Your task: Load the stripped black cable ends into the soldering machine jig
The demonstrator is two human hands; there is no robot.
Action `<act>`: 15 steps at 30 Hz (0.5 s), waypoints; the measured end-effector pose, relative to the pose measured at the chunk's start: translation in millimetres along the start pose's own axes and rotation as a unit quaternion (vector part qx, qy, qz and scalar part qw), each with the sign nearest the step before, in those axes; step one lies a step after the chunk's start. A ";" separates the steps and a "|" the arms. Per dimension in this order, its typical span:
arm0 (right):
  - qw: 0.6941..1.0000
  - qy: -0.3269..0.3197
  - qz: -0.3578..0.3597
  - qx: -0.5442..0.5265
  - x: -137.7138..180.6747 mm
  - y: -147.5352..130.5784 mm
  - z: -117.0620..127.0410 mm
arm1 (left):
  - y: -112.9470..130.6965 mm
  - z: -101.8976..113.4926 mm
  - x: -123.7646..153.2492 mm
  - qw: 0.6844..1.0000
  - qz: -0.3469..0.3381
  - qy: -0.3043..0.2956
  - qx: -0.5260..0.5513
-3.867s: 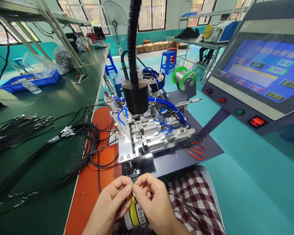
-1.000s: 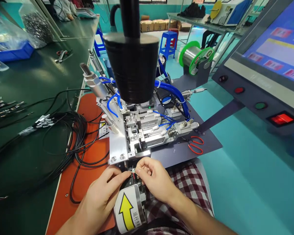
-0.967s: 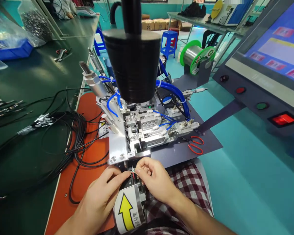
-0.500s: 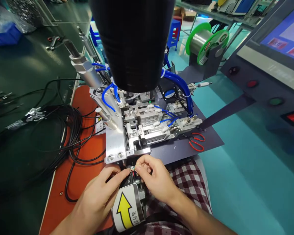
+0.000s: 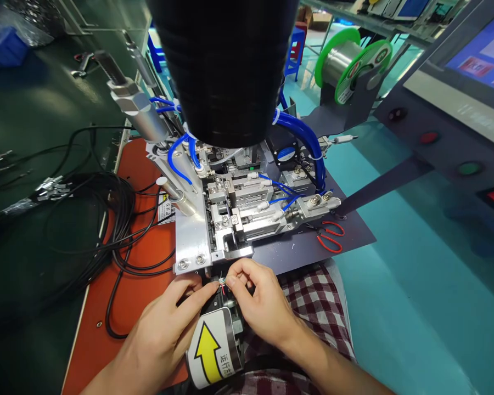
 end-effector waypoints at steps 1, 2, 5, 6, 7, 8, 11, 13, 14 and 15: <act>1.000 0.004 0.004 0.004 0.1 -0.1 0.1 | 0.0 -0.1 0.2 1.000 0.001 -0.002 0.000; 1.000 0.008 0.007 0.007 0.3 0.0 0.1 | 0.0 -0.1 0.3 1.000 0.002 -0.003 -0.001; 1.000 0.019 0.021 0.012 1.6 0.0 0.1 | 0.2 -0.4 0.2 1.000 0.002 -0.003 -0.007; 0.999 0.024 0.026 0.012 2.4 -0.1 0.2 | 0.2 -0.6 0.1 1.000 0.001 -0.001 -0.011; 0.999 0.027 0.031 0.011 3.2 -0.1 0.2 | 0.2 -0.5 0.0 1.000 0.000 0.002 -0.014; 0.999 0.031 0.036 0.010 3.9 -0.1 0.3 | 0.1 -0.5 0.0 1.000 -0.002 0.006 -0.017; 0.998 0.040 0.052 0.008 5.4 0.7 0.4 | -0.3 -0.5 0.5 1.000 -0.003 0.015 -0.023; 0.997 0.043 0.063 0.007 5.3 1.4 0.1 | -0.5 -0.7 0.9 1.000 -0.002 0.017 -0.024; 0.997 0.044 0.067 0.006 5.1 1.9 0.0 | -0.5 -0.8 1.0 1.000 -0.002 0.017 -0.022; 0.997 0.044 0.069 0.004 4.8 2.4 -0.2 | -0.4 -1.1 1.0 1.000 -0.001 0.014 -0.019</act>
Point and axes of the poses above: each hand's wrist, its own x-axis away from the middle knuckle, its own z-axis out of the back of the hand, y = z × x, the point moved 7 cm from there along -x, towards the middle knuckle, and after that the axes turned 10 degrees about y, right-handed, at the moved point
